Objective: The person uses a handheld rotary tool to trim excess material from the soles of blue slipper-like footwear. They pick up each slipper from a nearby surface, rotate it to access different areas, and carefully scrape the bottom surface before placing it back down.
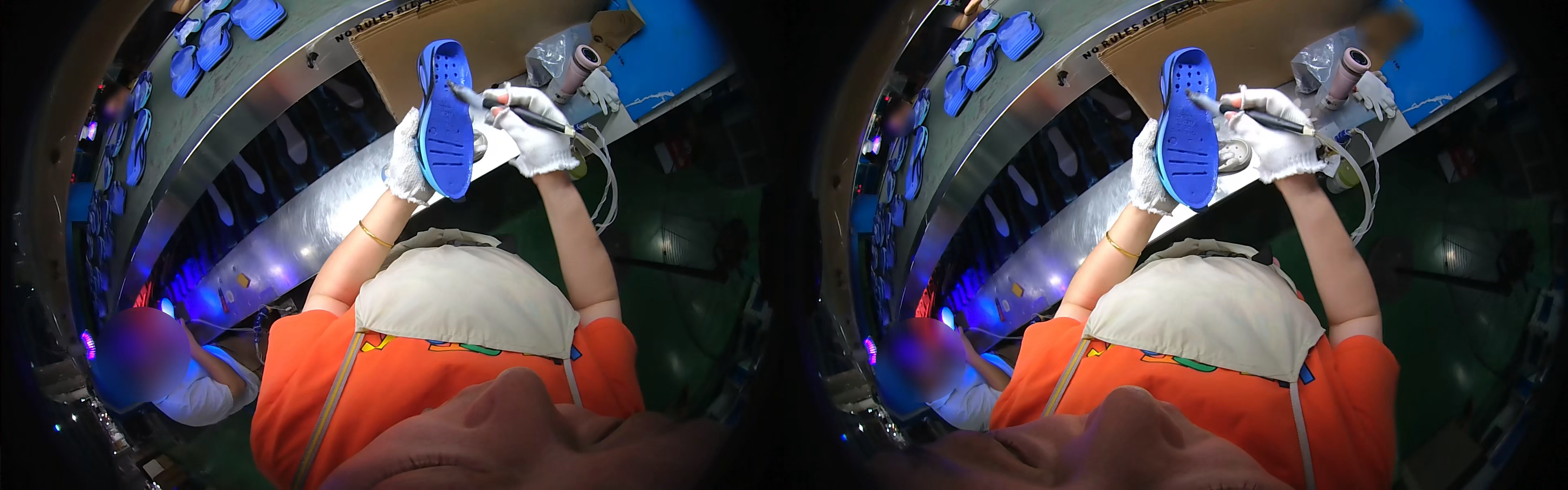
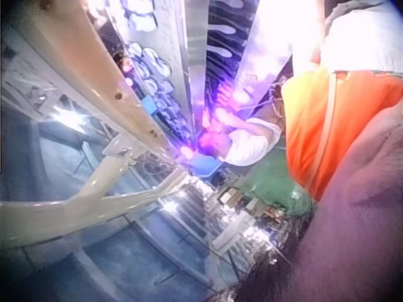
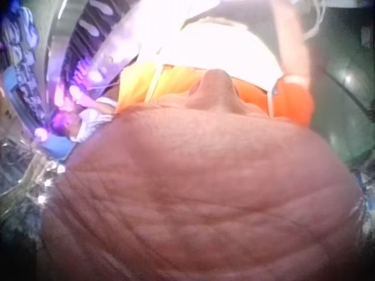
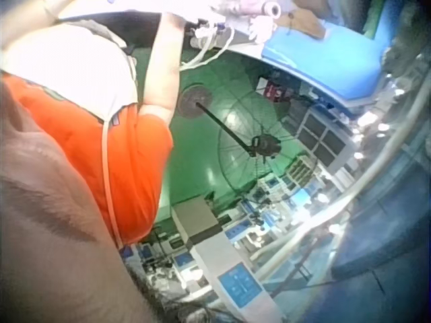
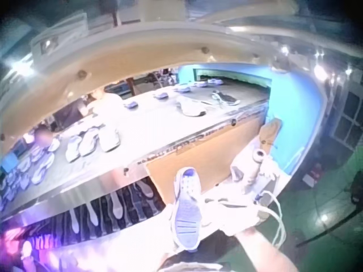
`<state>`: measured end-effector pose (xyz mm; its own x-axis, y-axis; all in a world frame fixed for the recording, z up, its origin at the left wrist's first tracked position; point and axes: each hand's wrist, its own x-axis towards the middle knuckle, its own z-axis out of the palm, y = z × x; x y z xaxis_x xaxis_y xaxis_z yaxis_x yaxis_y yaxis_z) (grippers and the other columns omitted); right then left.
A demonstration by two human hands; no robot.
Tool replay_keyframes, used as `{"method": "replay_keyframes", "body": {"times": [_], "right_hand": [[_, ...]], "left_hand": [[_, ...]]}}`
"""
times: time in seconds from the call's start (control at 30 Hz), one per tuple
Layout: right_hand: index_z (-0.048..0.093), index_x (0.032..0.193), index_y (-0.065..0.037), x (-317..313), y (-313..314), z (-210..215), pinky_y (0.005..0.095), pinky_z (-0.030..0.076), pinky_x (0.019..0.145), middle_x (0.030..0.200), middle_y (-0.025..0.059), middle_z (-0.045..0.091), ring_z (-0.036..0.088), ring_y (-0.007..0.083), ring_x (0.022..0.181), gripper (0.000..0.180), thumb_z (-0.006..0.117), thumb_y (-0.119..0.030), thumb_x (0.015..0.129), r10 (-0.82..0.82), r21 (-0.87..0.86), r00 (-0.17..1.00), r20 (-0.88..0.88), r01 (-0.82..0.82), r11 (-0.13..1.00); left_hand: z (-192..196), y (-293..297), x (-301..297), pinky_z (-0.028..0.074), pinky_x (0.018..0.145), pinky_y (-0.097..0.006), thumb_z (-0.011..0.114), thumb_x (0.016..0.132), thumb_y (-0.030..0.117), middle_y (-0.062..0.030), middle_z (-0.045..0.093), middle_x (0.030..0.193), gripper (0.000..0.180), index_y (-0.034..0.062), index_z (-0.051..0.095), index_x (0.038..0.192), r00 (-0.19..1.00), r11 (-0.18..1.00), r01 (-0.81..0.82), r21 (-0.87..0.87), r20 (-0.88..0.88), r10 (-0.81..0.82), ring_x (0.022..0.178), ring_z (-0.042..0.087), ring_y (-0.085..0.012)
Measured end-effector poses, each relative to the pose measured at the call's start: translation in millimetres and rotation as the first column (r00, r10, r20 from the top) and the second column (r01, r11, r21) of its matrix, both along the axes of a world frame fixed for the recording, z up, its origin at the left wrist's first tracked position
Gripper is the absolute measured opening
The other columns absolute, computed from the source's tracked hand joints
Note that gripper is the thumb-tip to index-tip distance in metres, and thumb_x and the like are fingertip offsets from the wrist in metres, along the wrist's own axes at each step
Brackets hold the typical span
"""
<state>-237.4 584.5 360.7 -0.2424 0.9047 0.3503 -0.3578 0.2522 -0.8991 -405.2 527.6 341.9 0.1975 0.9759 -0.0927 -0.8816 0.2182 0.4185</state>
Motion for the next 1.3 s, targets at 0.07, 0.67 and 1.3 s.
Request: {"method": "replay_keyframes", "body": {"times": [0.07,0.67,1.3], "right_hand": [[0.062,0.089,-0.002,4.9,10.1,16.9,0.0263,0.05,0.08,0.091,0.0076,0.066,0.063,0.0161,0.088,0.015,0.064,0.007,0.077,-0.099,0.423,0.955,0.278,-0.029,0.906],[0.06,0.086,-0.003,-2.9,-15.6,54.6,0.0289,0.051,0.077,0.094,0.0114,0.065,0.063,0.0177,0.085,0.02,0.066,0.011,0.073,-0.112,0.502,0.976,0.185,0.005,0.865],[0.057,0.093,-0.003,-34.0,-17.0,15.5,0.0299,0.05,0.085,0.104,0.0154,0.063,0.061,0.0181,0.093,0.022,0.061,0.012,0.078,0.062,0.067,0.998,0.003,-0.062,0.996]], "left_hand": [[2.1,-0.4,-2.6,0.052,0.083,-0.043,0.037,0.091,0.049,-0.0193,0.062,0.098,0.056,0.0011,0.053,0.117,0.997,0.999,0.028,0.018,-0.077,-0.026,0.087,0.063,-0.0329],[86.2,70.9,-59.6,0.049,0.086,-0.053,0.029,0.089,0.059,-0.0238,0.058,0.104,0.073,-0.0026,0.044,0.125,0.991,0.971,0.074,0.227,-0.125,-0.047,0.094,0.06,-0.0411],[184.0,89.5,-287.7,0.042,0.094,-0.04,0.037,0.082,0.068,-0.0163,0.052,0.125,0.073,0.0179,0.044,0.134,-0.784,0.985,-0.122,0.12,-0.62,-0.022,0.108,0.053,-0.0303]]}}
